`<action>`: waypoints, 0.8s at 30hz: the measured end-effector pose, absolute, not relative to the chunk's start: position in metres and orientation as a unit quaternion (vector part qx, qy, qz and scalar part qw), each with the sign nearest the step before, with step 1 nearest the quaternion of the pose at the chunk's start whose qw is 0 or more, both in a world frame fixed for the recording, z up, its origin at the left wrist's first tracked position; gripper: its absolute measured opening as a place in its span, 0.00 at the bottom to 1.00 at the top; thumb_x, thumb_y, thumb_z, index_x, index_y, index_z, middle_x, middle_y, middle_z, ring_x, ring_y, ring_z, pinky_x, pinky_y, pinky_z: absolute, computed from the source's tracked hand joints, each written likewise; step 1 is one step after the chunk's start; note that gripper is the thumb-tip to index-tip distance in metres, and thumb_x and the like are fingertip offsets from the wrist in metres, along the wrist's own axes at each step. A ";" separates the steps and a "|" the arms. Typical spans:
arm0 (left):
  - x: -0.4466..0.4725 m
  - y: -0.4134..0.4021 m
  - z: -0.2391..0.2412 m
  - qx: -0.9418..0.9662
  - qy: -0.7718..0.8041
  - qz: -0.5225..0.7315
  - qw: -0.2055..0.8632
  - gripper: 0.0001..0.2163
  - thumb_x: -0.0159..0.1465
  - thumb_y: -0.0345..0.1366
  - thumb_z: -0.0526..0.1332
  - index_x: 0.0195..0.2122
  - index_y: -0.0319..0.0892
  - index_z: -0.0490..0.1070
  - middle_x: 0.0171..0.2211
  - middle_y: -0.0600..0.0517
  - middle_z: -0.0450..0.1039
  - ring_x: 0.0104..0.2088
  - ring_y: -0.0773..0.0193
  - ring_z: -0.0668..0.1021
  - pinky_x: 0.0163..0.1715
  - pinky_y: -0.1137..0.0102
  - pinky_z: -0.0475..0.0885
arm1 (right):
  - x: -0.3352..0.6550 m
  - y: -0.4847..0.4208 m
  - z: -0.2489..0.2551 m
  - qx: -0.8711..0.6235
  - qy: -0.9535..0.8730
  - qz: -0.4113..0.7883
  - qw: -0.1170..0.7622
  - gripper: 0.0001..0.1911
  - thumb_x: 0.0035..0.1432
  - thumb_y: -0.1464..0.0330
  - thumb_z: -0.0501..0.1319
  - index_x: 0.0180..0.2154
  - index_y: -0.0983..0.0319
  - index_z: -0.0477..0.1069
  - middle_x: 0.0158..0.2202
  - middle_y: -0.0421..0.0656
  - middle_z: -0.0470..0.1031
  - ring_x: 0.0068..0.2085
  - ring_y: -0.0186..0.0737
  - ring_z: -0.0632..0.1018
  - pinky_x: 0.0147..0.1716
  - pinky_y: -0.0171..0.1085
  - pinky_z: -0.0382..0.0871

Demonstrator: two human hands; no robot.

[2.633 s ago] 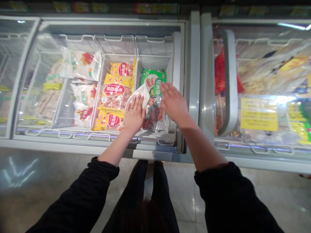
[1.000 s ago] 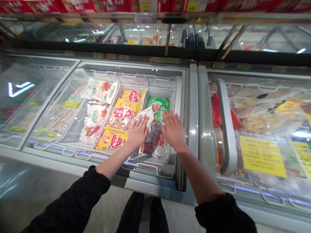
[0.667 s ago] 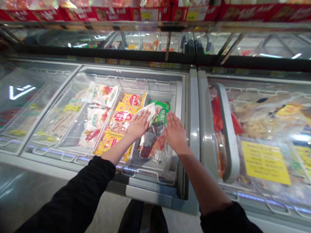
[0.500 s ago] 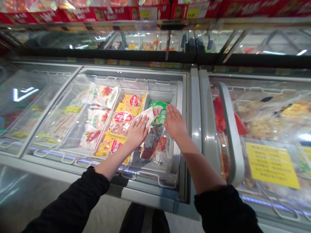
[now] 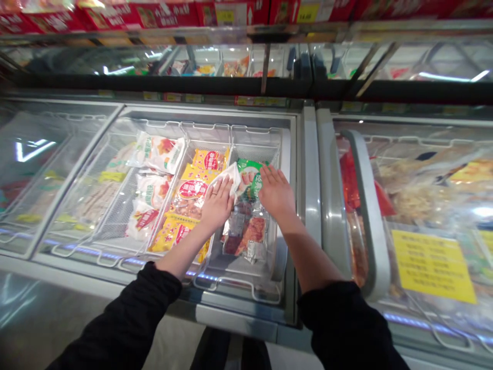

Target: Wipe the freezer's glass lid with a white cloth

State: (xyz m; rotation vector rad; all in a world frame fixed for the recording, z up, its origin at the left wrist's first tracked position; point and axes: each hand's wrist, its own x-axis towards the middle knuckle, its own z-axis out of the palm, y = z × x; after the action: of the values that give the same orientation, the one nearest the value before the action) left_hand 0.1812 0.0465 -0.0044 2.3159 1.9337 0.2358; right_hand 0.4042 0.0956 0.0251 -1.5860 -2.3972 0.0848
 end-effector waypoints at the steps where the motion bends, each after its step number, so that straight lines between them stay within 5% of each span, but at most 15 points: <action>1: 0.186 0.037 -0.005 0.769 0.632 0.075 0.059 0.28 0.80 0.41 0.47 0.80 0.43 0.56 0.80 0.51 0.53 0.80 0.55 0.57 0.79 0.53 0.55 | 0.404 0.095 0.027 -0.546 -0.827 0.033 0.130 0.35 0.67 0.73 0.53 0.74 0.73 0.64 0.75 0.57 0.67 0.76 0.56 0.66 0.77 0.61 0.59; 11: 0.177 0.113 0.007 0.787 0.604 0.068 0.108 0.29 0.79 0.39 0.47 0.80 0.44 0.55 0.81 0.52 0.53 0.80 0.56 0.56 0.80 0.53 0.52 | 0.405 0.096 0.030 -0.544 -0.830 0.053 0.116 0.35 0.67 0.75 0.53 0.73 0.70 0.65 0.75 0.52 0.68 0.76 0.53 0.66 0.78 0.60 0.57; 19: 0.187 0.061 0.006 0.773 0.620 0.075 0.113 0.29 0.79 0.39 0.46 0.81 0.43 0.53 0.81 0.51 0.50 0.81 0.54 0.54 0.80 0.51 0.50 | 0.402 0.094 0.036 -0.560 -0.819 0.064 0.105 0.37 0.66 0.73 0.54 0.75 0.68 0.63 0.74 0.51 0.69 0.76 0.53 0.67 0.78 0.58 0.57; 24: 0.204 0.103 0.006 0.822 0.546 0.085 0.134 0.28 0.80 0.40 0.45 0.80 0.43 0.56 0.81 0.52 0.53 0.80 0.57 0.56 0.80 0.54 0.49 | 0.403 0.094 0.039 -0.569 -0.815 0.070 0.084 0.40 0.65 0.74 0.54 0.78 0.64 0.57 0.76 0.47 0.66 0.77 0.54 0.64 0.79 0.58 0.55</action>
State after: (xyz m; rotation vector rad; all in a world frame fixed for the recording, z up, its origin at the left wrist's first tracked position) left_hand 0.2041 0.1032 0.0062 2.3840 1.5838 0.2458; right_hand 0.4029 0.0939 0.0390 -1.6984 -2.4320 0.2078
